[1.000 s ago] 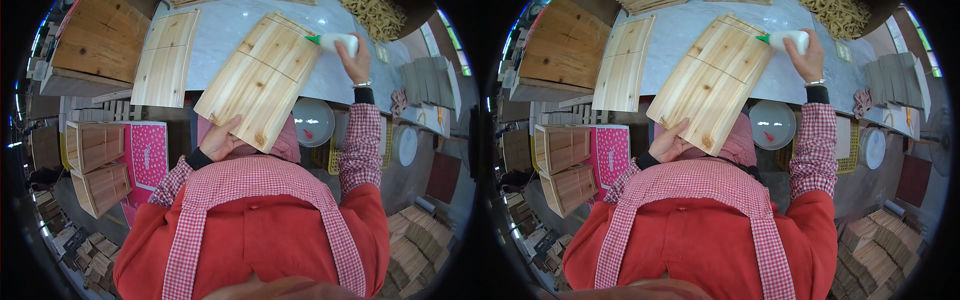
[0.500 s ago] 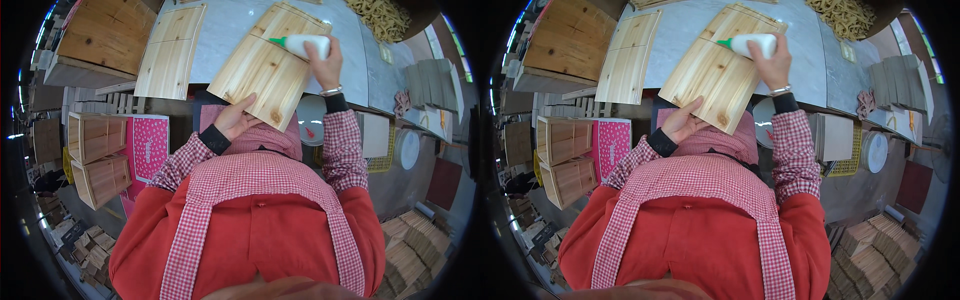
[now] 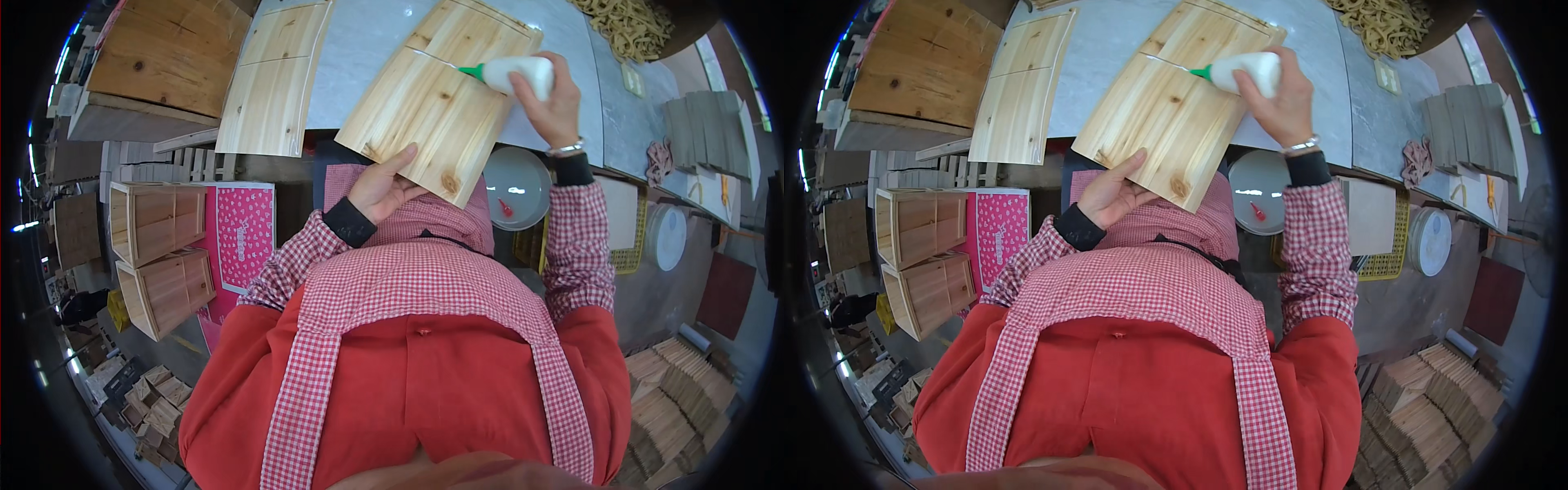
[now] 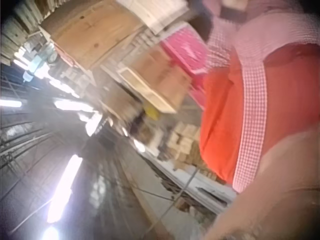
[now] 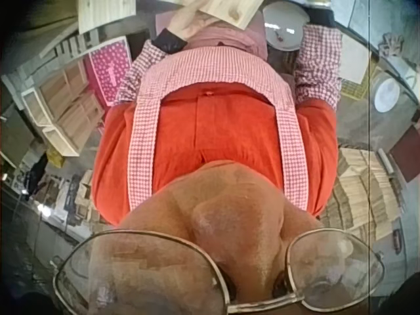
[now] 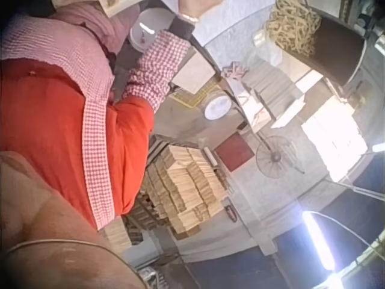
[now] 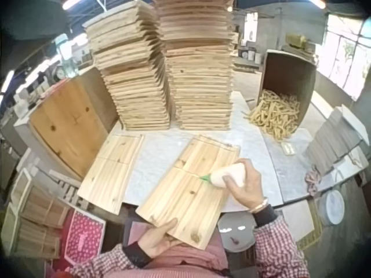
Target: Applying wood glue to wooden panels and assembling them into rectangular boxes.
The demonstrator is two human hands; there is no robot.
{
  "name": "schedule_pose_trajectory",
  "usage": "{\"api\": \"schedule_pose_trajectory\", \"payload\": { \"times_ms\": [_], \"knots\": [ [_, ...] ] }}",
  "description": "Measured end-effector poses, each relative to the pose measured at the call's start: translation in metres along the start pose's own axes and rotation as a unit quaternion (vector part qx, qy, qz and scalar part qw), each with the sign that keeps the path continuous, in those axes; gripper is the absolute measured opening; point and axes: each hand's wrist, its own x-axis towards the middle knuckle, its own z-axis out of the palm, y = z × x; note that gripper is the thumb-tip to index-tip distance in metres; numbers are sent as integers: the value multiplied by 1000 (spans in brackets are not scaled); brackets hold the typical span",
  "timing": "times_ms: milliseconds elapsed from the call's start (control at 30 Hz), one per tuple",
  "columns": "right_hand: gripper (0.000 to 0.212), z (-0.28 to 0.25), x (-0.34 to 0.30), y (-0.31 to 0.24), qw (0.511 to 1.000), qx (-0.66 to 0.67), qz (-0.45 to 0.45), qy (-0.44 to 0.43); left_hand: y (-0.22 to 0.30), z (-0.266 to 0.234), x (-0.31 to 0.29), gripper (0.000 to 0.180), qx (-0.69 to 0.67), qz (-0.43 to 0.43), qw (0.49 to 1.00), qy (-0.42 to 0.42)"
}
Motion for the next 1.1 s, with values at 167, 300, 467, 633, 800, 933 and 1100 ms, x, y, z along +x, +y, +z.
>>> {"api": "schedule_pose_trajectory", "payload": {
  "times_ms": [167, 300, 467, 633, 800, 933, 1100],
  "knots": [
    [37, -46, -33, 2, 999, -16, 50, 15, -1, 3, 0, 50, -1, 2, 1000, 15],
    [37, -55, -52, 16, 994, -10, 85, 61, 0, 4, 2, 52, -18, -8, 1000, 23],
    [39, -58, -64, 17, 969, 85, 205, 109, 1, 8, 1, 55, -49, 3, 999, 24],
    [33, -62, -62, 3, 912, 261, 226, 223, 12, 13, -8, 55, -123, 68, 986, -89],
    [32, -57, -31, 15, 869, 315, 220, 312, 11, -2, -13, 50, -130, 81, 982, -109],
    [33, -51, 5, 34, 872, 289, 238, 314, 10, -11, -12, 49, -128, 73, 983, -113],
    [39, -41, 37, 53, 889, 224, 245, 316, 12, -14, -11, 50, -124, 69, 983, -119]
  ]
}}
